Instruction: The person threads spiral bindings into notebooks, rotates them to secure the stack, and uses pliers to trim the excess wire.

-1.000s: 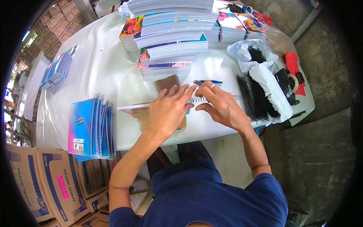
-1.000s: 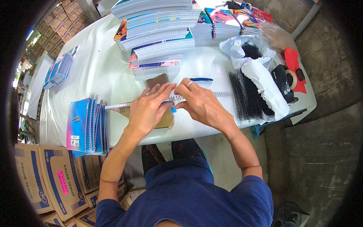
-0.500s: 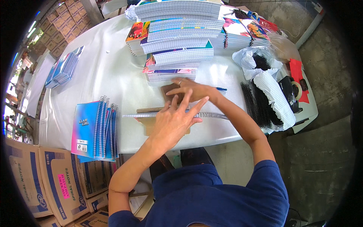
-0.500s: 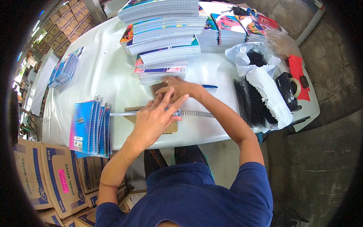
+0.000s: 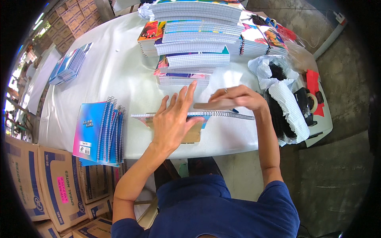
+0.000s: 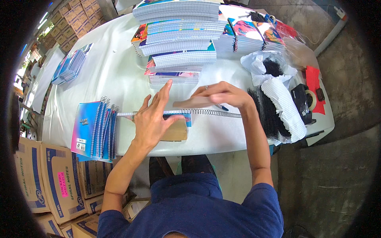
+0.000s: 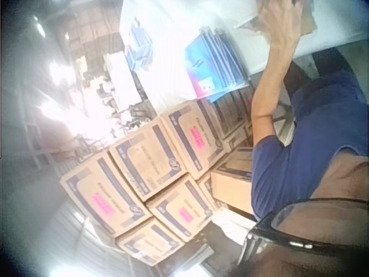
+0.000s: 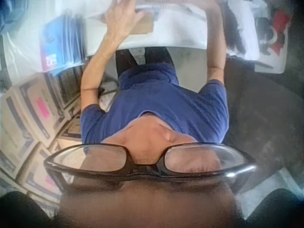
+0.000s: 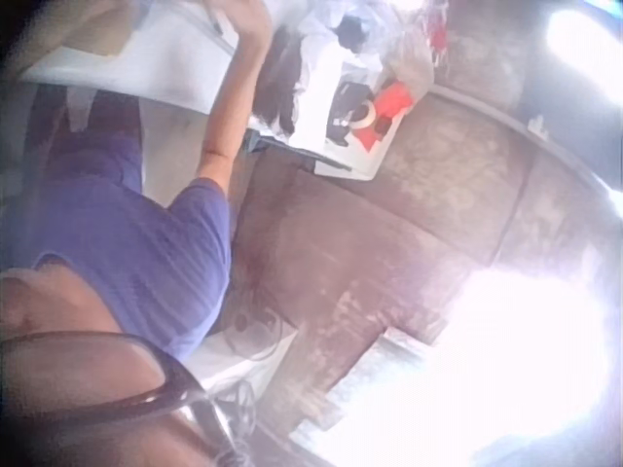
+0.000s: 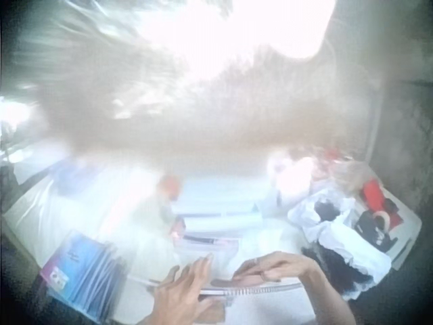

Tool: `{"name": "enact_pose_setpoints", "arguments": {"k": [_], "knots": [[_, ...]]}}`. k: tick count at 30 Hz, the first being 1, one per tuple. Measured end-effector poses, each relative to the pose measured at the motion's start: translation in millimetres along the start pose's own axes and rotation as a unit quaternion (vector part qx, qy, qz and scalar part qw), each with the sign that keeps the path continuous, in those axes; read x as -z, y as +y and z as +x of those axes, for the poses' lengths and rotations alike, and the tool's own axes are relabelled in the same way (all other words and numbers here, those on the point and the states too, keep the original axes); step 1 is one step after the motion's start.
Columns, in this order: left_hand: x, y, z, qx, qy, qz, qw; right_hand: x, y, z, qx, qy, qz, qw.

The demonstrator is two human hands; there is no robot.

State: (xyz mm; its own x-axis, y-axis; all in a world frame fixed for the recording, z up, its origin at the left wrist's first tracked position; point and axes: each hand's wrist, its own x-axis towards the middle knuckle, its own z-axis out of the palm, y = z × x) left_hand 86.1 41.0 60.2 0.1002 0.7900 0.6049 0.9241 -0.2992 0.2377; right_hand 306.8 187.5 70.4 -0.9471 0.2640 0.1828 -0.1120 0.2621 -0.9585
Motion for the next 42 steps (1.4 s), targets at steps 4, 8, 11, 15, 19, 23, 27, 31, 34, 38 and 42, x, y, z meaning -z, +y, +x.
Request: {"name": "enact_pose_setpoints", "arguments": {"k": [4, 8, 11, 15, 19, 23, 27, 31, 34, 38, 42], "knots": [[2.9, 0.9, -1.8, 0.022, -0.023, -0.022, 0.999, -11.0, 2.1, 10.5, -0.097, 0.001, -0.146, 0.985], [5.0, -2.2, 0.5, 0.028, -0.020, 0.000, 0.999, -12.9, -1.4, 6.9, 0.002, 0.014, 0.023, 1.000], [6.0, -4.2, 0.8, 0.032, -0.021, 0.004, 0.999, -15.9, -3.9, 13.8, -0.076, 0.031, -0.075, 0.994], [9.9, -8.8, -3.7, 0.047, -0.028, 0.019, 0.998, -11.9, 18.2, 12.7, -0.014, 0.049, 0.058, 0.997], [14.7, -12.2, -4.7, 0.039, -0.009, 0.010, 0.999, -17.1, 36.3, 13.4, -0.029, 0.071, 0.124, 0.989], [16.1, -16.9, -4.2, 0.053, 0.006, 0.012, 0.999, -18.8, 34.5, 15.9, -0.036, 0.105, 0.199, 0.974], [21.0, -20.0, -7.1, 0.055, 0.008, 0.011, 0.998, -26.4, 28.3, 34.9, -0.098, 0.105, 0.091, 0.985], [23.3, -25.3, -10.3, 0.065, 0.008, 0.027, 0.997, -29.3, 30.9, 39.5, -0.070, 0.099, 0.170, 0.978], [27.3, -28.8, -10.9, 0.069, 0.007, 0.019, 0.997, -30.8, 24.0, 51.4, -0.096, 0.071, 0.002, 0.993], [28.6, -33.5, -14.2, 0.077, 0.011, 0.025, 0.997, -34.2, 24.1, 51.7, -0.005, 0.042, 0.112, 0.993], [31.2, -36.4, -16.4, 0.080, 0.014, 0.034, 0.996, -35.4, 39.2, 56.0, -0.070, 0.124, 0.263, 0.954]]}}
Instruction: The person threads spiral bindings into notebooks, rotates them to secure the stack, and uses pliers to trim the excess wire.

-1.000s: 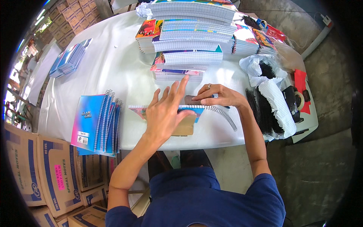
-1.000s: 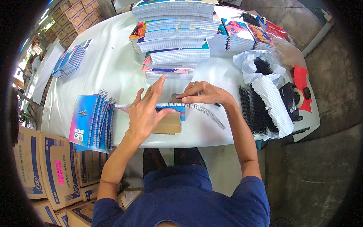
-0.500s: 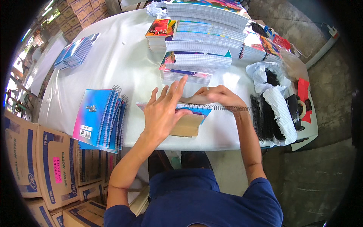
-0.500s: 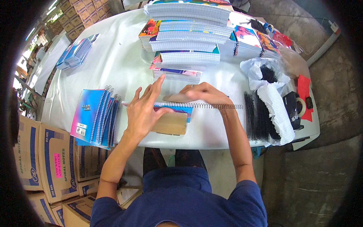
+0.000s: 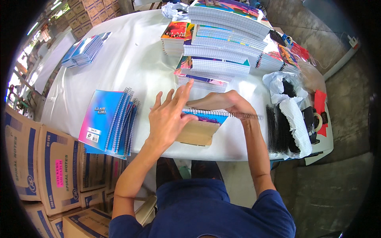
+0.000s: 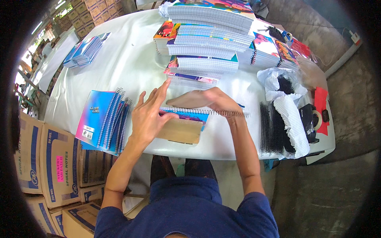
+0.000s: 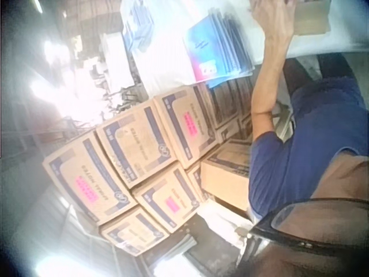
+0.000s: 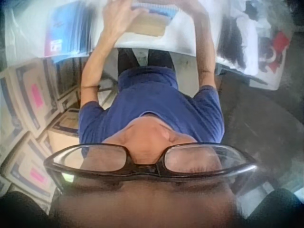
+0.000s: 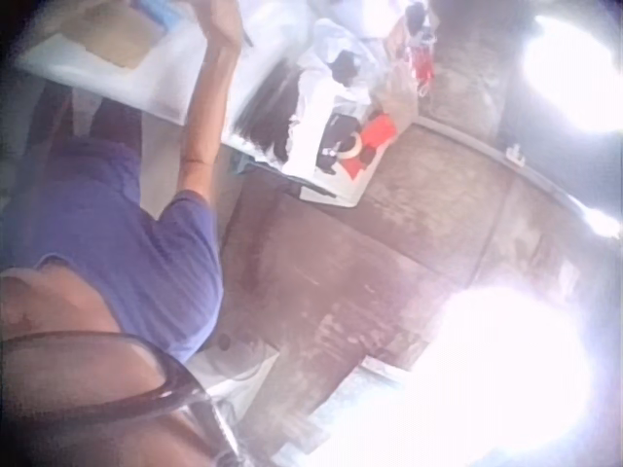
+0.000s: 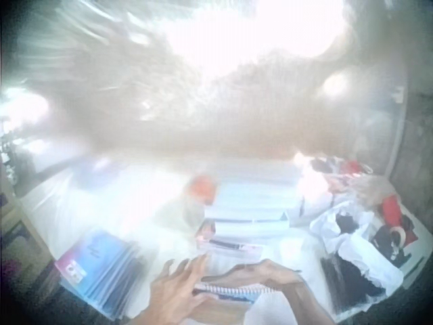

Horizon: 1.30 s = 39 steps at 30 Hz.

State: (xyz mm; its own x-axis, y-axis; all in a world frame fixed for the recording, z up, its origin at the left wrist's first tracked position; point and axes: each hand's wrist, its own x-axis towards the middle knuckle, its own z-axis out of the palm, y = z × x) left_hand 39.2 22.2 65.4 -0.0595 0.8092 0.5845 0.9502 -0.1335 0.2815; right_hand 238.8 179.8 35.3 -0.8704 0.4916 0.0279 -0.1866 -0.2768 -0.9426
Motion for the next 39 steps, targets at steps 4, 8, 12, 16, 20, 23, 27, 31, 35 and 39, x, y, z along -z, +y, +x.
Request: {"name": "enact_pose_setpoints", "arguments": {"k": [4, 8, 12, 16, 20, 23, 27, 31, 35, 39], "knots": [[3.7, -5.2, -3.5, 0.006, -0.009, -0.002, 1.000, -1.5, 0.9, 7.9, 0.031, -0.082, -0.121, 0.989], [5.9, -8.5, -0.6, 0.011, -0.002, 0.002, 1.000, 8.9, 5.9, 14.5, -0.003, -0.059, -0.038, 0.998], [12.3, -13.1, -2.4, 0.014, 0.000, 0.014, 1.000, -24.3, -15.9, 36.3, -0.081, -0.056, -0.335, 0.937], [18.3, -19.1, -5.7, 0.041, 0.001, 0.021, 0.999, -39.6, -4.7, 25.6, 0.017, -0.009, 0.036, 0.999], [19.9, -26.4, -10.0, 0.062, 0.022, -0.051, 0.997, -28.0, -3.9, 49.0, -0.033, -0.054, -0.240, 0.969], [15.2, -42.2, -15.5, 0.117, 0.043, -0.183, 0.975, -32.9, 1.7, 36.5, -0.007, -0.032, 0.008, 0.999], [-0.2, -59.8, -24.8, 0.261, 0.020, -0.473, 0.841, -38.0, -7.5, 61.6, -0.045, -0.055, -0.252, 0.965], [-16.8, -72.8, -35.3, 0.219, 0.056, -0.471, 0.853, -43.8, -9.2, 55.4, -0.007, -0.083, -0.266, 0.960], [-20.7, -67.9, -35.6, 0.243, 0.062, -0.533, 0.808, -45.6, -0.3, 50.6, 0.007, 0.030, -0.002, 1.000], [-15.4, -59.3, -31.7, 0.268, 0.055, -0.546, 0.792, -55.4, -16.6, 60.1, -0.071, -0.060, -0.338, 0.936]]}}
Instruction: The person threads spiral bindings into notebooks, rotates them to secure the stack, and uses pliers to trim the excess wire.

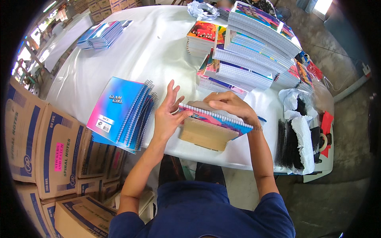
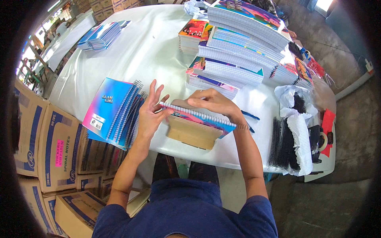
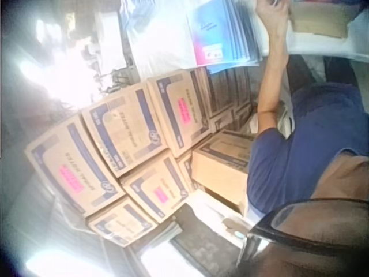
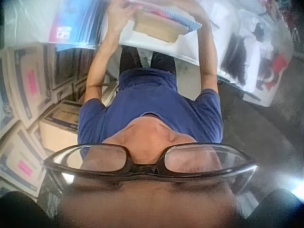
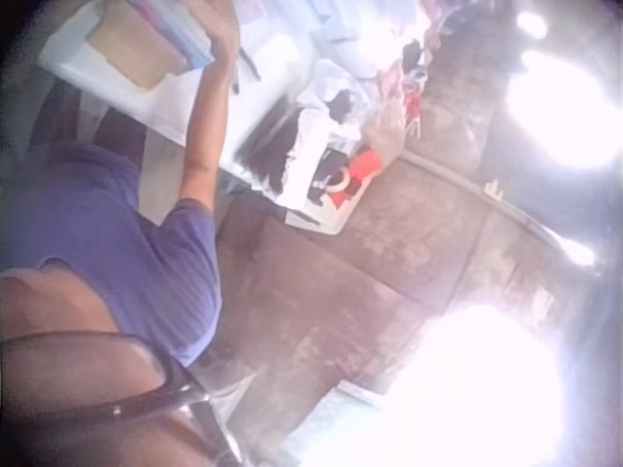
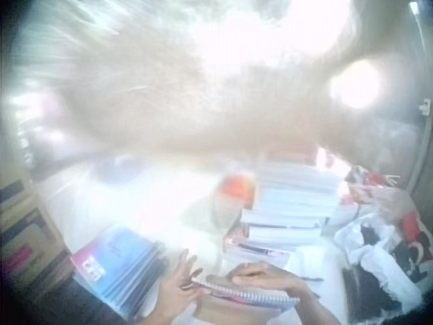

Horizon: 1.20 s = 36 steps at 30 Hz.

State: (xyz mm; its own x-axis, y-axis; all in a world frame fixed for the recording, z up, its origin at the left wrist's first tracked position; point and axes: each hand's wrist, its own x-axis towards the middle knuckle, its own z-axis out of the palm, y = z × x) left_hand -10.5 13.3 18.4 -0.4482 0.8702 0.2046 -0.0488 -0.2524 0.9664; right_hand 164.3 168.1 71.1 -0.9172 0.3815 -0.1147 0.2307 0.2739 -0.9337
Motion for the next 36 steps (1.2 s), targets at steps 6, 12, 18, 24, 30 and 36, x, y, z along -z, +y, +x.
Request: {"name": "enact_pose_setpoints", "arguments": {"k": [6, 12, 18, 24, 30, 36], "knots": [[2.0, -2.9, 1.1, 0.004, -0.005, 0.006, 1.000, -5.1, 1.0, -1.8, 0.100, 0.027, 0.093, 0.990], [17.9, -10.2, 16.2, 0.037, -0.170, 0.041, 0.984, 18.4, 14.9, -47.6, 0.063, 0.152, -0.048, 0.985], [1.6, 45.3, 45.2, -0.040, -0.189, 0.039, 0.980, 60.4, 98.7, -136.0, -0.031, 0.425, -0.328, 0.843], [6.5, 125.2, 18.5, -0.121, -0.107, 0.064, 0.985, 36.7, 134.1, -154.5, -0.046, 0.465, -0.614, 0.636], [-42.8, 47.8, -46.1, -0.194, -0.296, 0.361, 0.863, -3.6, 153.4, -136.2, -0.017, 0.384, -0.579, 0.719], [-56.8, 11.5, -52.9, -0.287, -0.152, 0.550, 0.769, 14.9, 152.1, -136.4, -0.068, 0.322, -0.602, 0.728]]}}
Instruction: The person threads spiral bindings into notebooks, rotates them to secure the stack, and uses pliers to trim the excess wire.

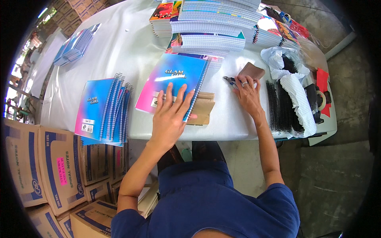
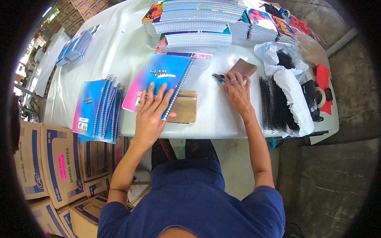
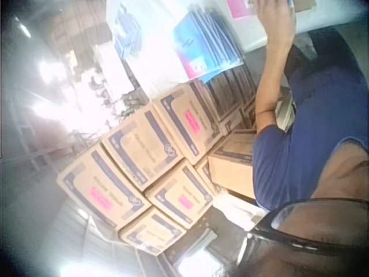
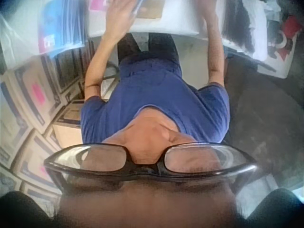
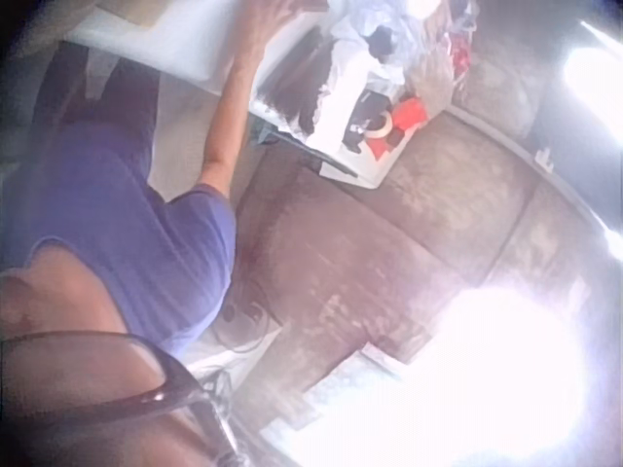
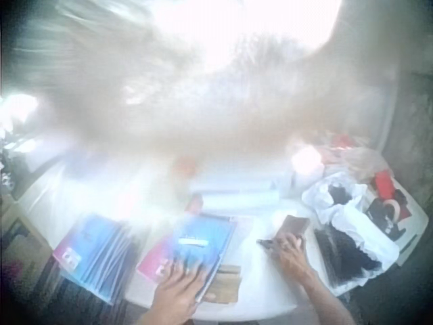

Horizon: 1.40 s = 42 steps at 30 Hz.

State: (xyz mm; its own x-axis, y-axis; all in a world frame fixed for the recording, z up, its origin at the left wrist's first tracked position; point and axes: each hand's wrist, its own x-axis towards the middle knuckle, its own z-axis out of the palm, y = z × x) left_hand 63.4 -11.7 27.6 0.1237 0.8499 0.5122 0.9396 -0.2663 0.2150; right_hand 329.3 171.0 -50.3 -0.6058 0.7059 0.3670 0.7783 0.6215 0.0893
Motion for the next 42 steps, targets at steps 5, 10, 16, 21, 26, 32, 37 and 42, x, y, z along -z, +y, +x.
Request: {"name": "enact_pose_setpoints", "arguments": {"k": [5, 10, 16, 21, 26, 32, 37, 42], "knots": [[-0.3, 2.7, 0.3, 0.004, 0.005, 0.041, 0.999, 3.3, -2.3, 2.0, 0.108, 0.028, 0.025, 0.993], [-2.2, 9.4, 4.2, 0.017, 0.001, 0.058, 0.998, -3.8, -4.0, 4.7, 0.078, 0.028, 0.020, 0.996], [-3.1, 4.8, 1.3, 0.046, 0.014, 0.040, 0.998, 98.5, -83.8, -11.1, 0.018, 0.063, 0.381, 0.922], [-0.1, 9.3, 6.0, 0.057, 0.007, 0.048, 0.997, 122.4, -127.3, -18.9, 0.088, 0.055, 0.362, 0.926], [-0.1, 7.9, 7.5, 0.039, 0.010, 0.057, 0.998, 123.1, -127.7, -15.5, 0.111, 0.044, 0.347, 0.930], [-4.3, 4.4, 6.6, 0.050, 0.031, 0.044, 0.997, 131.5, -126.1, -11.4, 0.081, -0.042, 0.409, 0.908], [-1.3, 3.4, 8.9, 0.046, 0.018, 0.034, 0.998, 123.0, -125.2, -7.9, 0.024, -0.134, 0.531, 0.836], [16.4, -10.0, 5.2, 0.042, 0.008, 0.040, 0.998, 126.0, -123.1, 17.5, -0.065, -0.352, 0.710, 0.606]]}}
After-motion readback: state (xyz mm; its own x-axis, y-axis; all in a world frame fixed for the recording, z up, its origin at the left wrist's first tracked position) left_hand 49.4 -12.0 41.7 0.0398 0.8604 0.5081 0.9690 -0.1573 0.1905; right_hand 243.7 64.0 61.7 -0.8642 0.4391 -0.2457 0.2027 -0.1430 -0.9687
